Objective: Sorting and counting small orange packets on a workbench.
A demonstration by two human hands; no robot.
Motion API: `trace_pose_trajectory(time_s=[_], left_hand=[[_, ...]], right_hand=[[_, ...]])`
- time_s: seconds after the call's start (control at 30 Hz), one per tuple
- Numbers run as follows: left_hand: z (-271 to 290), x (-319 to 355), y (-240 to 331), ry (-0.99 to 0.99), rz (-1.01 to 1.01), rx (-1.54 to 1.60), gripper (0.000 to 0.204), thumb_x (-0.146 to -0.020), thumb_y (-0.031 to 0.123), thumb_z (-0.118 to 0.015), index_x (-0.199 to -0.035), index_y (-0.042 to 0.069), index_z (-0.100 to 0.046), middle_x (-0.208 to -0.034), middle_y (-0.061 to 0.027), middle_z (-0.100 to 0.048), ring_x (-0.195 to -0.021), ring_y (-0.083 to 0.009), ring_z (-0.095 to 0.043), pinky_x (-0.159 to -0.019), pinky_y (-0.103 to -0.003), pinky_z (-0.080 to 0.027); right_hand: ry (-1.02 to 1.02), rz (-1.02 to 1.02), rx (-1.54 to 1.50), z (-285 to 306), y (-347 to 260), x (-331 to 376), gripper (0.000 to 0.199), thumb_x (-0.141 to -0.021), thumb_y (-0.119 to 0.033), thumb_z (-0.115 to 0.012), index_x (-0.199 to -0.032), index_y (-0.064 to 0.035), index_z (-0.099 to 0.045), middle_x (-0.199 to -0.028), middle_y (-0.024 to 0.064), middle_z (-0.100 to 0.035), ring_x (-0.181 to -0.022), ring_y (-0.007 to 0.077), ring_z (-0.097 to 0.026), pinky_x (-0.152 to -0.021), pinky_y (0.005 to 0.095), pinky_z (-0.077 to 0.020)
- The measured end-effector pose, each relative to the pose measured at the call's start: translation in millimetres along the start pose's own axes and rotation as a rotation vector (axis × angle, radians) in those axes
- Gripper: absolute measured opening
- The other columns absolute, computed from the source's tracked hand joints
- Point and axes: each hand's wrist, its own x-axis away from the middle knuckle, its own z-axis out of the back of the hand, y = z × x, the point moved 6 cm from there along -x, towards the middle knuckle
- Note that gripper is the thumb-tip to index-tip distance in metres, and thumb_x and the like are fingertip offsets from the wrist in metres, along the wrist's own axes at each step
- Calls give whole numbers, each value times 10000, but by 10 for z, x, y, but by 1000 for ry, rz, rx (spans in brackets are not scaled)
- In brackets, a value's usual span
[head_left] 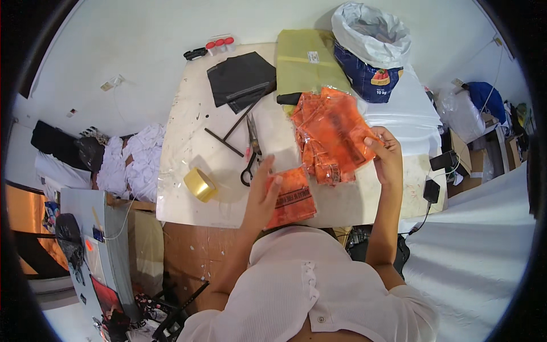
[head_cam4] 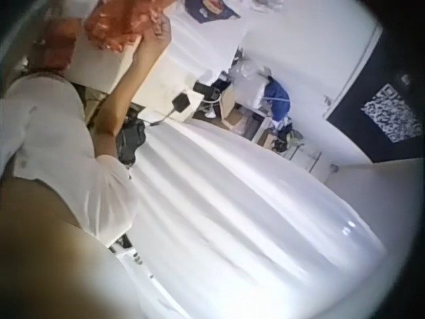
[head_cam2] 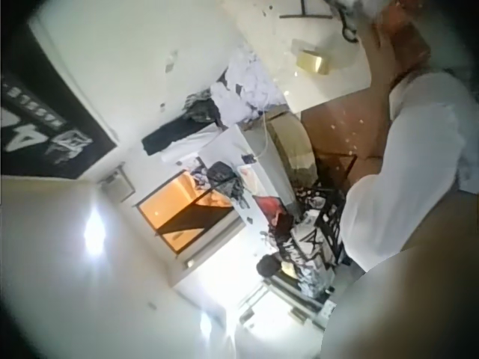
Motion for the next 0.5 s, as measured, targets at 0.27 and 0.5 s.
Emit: trace_pose_trajectory(time_s=[0.27, 0.5], left_hand=[[116, 46, 67, -153, 285, 109, 293, -904, 252, -581, -1030, -11, -565, -822, -27, -609, -734, -74, -568, -665, -227, -476], [221, 547, -520, -173, 651, 222, 340, -936, 313, -511, -870, -10, -591, -707, -11, -575, -582, -75, -564, -529, -218, -496]], right_hand=[[-190, -270, -27, -714, 736, 292, 295, -772, -18, -664, -1044, -6, -553, -942, 54, -626, -817, 121, -598, -772, 244, -479], [-249, -197, 213, -843, 1282, 309, 445, -776, -55, -681, -1167, 3, -477, -1048, 77, -564, -956, 132, -555, -836, 265, -449]])
